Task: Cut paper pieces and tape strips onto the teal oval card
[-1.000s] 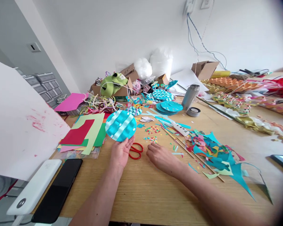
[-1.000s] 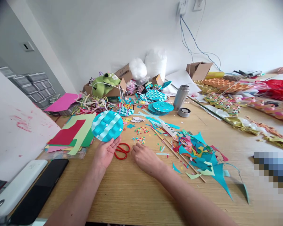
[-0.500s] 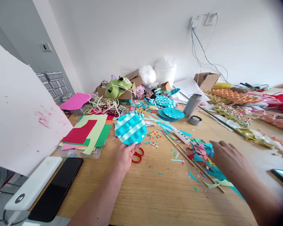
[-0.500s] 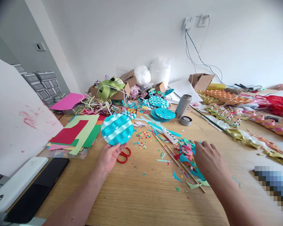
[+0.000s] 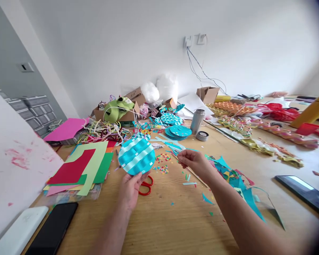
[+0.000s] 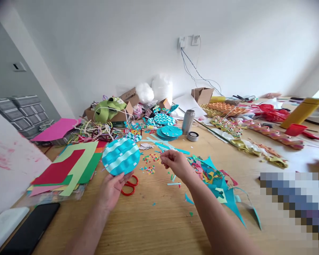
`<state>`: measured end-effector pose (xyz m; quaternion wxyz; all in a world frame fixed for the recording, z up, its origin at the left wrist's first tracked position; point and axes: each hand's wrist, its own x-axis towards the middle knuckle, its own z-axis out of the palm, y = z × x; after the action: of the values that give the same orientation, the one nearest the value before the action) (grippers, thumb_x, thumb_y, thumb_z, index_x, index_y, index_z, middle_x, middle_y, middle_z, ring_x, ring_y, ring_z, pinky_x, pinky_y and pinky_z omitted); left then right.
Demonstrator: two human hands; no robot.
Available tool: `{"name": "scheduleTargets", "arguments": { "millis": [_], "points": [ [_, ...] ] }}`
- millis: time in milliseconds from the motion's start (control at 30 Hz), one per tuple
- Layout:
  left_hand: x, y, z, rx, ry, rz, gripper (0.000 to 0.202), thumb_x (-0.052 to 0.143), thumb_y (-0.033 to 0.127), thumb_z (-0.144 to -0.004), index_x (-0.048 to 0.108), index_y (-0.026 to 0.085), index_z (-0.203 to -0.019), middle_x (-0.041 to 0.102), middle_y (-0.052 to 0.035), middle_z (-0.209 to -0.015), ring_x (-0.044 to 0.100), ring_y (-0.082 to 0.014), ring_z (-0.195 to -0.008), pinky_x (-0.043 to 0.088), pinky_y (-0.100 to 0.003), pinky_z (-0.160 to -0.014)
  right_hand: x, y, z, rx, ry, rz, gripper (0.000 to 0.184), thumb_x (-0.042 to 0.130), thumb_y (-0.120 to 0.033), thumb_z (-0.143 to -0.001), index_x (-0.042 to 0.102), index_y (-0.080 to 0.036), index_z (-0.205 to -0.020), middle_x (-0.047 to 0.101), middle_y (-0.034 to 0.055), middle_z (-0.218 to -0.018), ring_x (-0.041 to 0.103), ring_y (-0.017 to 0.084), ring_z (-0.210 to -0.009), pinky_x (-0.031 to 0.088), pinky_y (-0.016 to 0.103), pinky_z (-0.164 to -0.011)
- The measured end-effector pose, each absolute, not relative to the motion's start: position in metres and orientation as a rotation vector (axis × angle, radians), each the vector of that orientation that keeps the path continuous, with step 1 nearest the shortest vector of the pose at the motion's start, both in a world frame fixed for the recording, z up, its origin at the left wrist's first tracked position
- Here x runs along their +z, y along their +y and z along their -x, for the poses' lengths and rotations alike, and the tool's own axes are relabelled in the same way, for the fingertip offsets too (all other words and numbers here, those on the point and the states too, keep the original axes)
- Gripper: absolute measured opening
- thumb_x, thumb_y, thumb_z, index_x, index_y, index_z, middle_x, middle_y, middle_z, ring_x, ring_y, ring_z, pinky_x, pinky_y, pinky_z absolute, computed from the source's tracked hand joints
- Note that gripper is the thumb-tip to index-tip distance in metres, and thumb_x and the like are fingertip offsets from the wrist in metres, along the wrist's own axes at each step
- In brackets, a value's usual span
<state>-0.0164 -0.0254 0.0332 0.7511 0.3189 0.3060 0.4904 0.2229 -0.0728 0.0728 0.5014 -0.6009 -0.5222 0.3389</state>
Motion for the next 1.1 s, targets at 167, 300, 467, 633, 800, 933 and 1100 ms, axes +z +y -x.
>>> {"name": "scheduleTargets", "arguments": {
  "millis": [167,300,467,633,800,933,1100],
  "points": [
    [0.03,-0.028,0.015,1.01,0.651,-0.718,0.015,0.072,0.019,-0.066,0.069,0.018,-0.081,0.073,-0.009,-0.092,0.064,-0.0312,-0.101,0.039,-0.048,-0.102,0.057,-0.076,-0.195,0.916,-1.134,1.34,0.037,0.066,-0.052,-0.07,0.064,-0.016,-0.079,0.06,0.0004,-0.066,0.052,0.012,-0.057,0.045,0.026,-0.057],
    [0.028,-0.028,0.014,0.986,0.634,-0.725,0.02,0.073,0.02,-0.066,0.07,0.018,-0.086,0.073,-0.0089,-0.095,0.063,-0.0324,-0.102,0.04,-0.048,-0.101,0.04,-0.076,-0.165,0.878,-1.281,1.343,0.031,0.061,-0.047,-0.076,0.066,-0.016,-0.076,0.063,0.0033,-0.075,0.055,0.015,-0.068,0.044,0.027,-0.061],
    [0.029,-0.028,0.013,0.968,0.646,-0.719,0.025,0.073,0.019,-0.066,0.068,0.015,-0.09,0.072,-0.011,-0.097,0.066,-0.029,-0.098,0.041,-0.046,-0.099,0.031,-0.078,-0.155,0.832,-1.344,1.386,0.03,0.055,-0.043,-0.081,0.068,-0.016,-0.082,0.065,0.0027,-0.071,0.052,0.014,-0.062,0.04,0.025,-0.055],
    [0.032,-0.032,0.011,0.937,0.653,-0.732,0.023,0.073,0.019,-0.065,0.067,0.014,-0.087,0.072,-0.0116,-0.096,0.065,-0.0284,-0.099,0.042,-0.046,-0.097,0.035,-0.082,-0.156,0.793,-1.362,1.442,0.028,0.051,-0.035,-0.083,0.07,-0.016,-0.09,0.069,0.0041,-0.075,0.053,0.014,-0.061,0.041,0.025,-0.055],
    [0.032,-0.033,0.01,0.926,0.646,-0.754,0.022,0.072,0.019,-0.067,0.068,0.016,-0.089,0.072,-0.0105,-0.097,0.064,-0.0288,-0.102,0.041,-0.047,-0.098,0.038,-0.083,-0.156,0.74,-1.373,1.497,0.029,0.049,-0.028,-0.083,0.072,-0.016,-0.096,0.069,0.0049,-0.073,0.059,0.017,-0.065,0.044,0.027,-0.057],
    [0.031,-0.033,0.01,0.914,0.649,-0.762,0.022,0.073,0.019,-0.067,0.069,0.015,-0.088,0.072,-0.0114,-0.097,0.063,-0.0297,-0.104,0.04,-0.047,-0.1,0.037,-0.083,-0.157,0.735,-1.364,1.488,0.029,0.049,-0.026,-0.082,0.072,-0.016,-0.096,0.069,0.0052,-0.072,0.063,0.02,-0.074,0.049,0.03,-0.066],
    [0.031,-0.032,0.01,0.915,0.639,-0.762,0.023,0.073,0.018,-0.066,0.069,0.015,-0.089,0.072,-0.011,-0.097,0.064,-0.0287,-0.101,0.041,-0.046,-0.099,0.037,-0.083,-0.158,0.742,-1.362,1.482,0.028,0.049,-0.027,-0.082,0.072,-0.018,-0.095,0.07,0.0053,-0.074,0.064,0.021,-0.079,0.051,0.032,-0.07]
  ]
}}
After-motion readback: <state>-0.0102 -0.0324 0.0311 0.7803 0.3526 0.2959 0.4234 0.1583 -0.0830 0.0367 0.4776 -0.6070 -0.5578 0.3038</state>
